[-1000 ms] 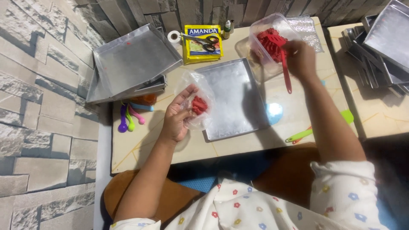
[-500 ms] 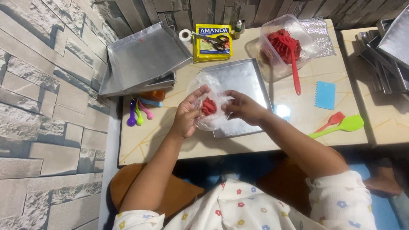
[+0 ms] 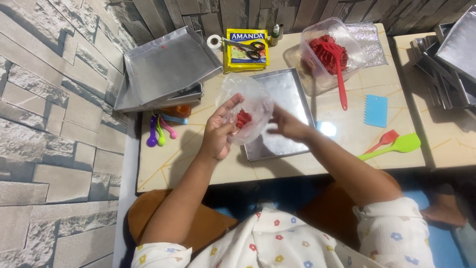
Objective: Filling a plastic piping bag with red dough and using a scraper to push the contents toward the tip.
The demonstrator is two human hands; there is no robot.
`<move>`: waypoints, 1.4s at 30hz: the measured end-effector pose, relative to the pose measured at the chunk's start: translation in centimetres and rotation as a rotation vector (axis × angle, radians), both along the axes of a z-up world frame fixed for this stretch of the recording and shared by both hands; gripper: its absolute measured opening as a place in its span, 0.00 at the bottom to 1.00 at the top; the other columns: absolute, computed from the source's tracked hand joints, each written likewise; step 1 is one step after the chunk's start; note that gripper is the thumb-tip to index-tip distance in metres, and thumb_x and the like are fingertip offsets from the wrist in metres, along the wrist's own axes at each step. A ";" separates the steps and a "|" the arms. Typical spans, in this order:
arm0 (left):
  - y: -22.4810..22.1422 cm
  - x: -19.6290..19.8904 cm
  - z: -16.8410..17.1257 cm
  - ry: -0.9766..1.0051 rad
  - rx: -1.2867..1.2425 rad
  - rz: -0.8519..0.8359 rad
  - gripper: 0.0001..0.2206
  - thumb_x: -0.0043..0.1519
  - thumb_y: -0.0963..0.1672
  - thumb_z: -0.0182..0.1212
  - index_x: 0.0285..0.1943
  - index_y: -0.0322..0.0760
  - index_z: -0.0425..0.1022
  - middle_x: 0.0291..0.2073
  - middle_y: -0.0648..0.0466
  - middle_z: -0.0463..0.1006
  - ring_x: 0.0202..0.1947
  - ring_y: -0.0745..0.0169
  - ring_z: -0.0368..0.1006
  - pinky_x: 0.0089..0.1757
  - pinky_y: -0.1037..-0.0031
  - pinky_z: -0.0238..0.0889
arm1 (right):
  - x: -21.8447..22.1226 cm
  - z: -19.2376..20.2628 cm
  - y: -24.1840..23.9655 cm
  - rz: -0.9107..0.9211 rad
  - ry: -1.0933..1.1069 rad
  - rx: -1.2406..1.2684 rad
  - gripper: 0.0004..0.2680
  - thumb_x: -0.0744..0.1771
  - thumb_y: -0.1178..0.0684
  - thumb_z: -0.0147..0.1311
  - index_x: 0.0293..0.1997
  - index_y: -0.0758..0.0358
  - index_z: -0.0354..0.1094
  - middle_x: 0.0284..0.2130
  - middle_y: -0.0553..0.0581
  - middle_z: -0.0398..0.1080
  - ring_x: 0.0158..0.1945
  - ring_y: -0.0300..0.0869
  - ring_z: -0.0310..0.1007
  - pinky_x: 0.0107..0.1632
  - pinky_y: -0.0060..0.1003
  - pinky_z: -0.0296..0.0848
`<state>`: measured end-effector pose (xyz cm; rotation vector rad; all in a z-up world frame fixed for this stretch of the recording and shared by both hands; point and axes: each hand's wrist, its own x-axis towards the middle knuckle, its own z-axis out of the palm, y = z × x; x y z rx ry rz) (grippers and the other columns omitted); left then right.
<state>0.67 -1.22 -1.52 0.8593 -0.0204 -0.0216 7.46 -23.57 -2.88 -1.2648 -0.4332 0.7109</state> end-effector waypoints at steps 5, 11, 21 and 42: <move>-1.5 -1.3 2.5 -0.021 0.116 -0.037 0.35 0.52 0.30 0.47 0.74 0.31 0.61 0.65 0.43 0.71 0.52 0.58 0.76 0.35 0.88 0.72 | 0.6 -5.6 4.9 -0.348 -0.823 -0.454 0.36 0.56 0.53 0.75 0.70 0.60 0.57 0.54 0.64 0.67 0.57 0.56 0.64 0.62 0.55 0.61; -2.0 -2.8 4.9 -0.377 0.337 -0.114 0.29 0.61 0.38 0.57 0.75 0.33 0.61 0.69 0.43 0.67 0.69 0.52 0.62 0.65 0.62 0.57 | -0.3 -4.5 4.5 -0.447 -0.418 -0.038 0.12 0.64 0.58 0.62 0.50 0.66 0.68 0.33 0.55 0.68 0.36 0.43 0.70 0.36 0.35 0.67; -3.7 -2.3 0.0 -0.078 0.808 -0.170 0.46 0.57 0.46 0.71 0.77 0.24 0.40 0.59 0.24 0.67 0.57 0.25 0.70 0.54 0.46 0.68 | -1.5 2.8 3.5 -0.221 -0.371 -0.296 0.08 0.71 0.54 0.43 0.38 0.61 0.67 0.29 0.61 0.72 0.41 0.53 0.77 0.45 0.42 0.75; -4.9 -4.0 4.1 -0.027 1.066 -0.422 0.27 0.66 0.42 0.55 0.71 0.23 0.49 0.62 0.28 0.67 0.65 0.28 0.64 0.58 0.43 0.62 | 0.8 -1.1 2.1 -0.575 0.302 0.206 0.15 0.73 0.44 0.34 0.28 0.55 0.59 0.13 0.41 0.41 0.14 0.33 0.43 0.20 0.30 0.55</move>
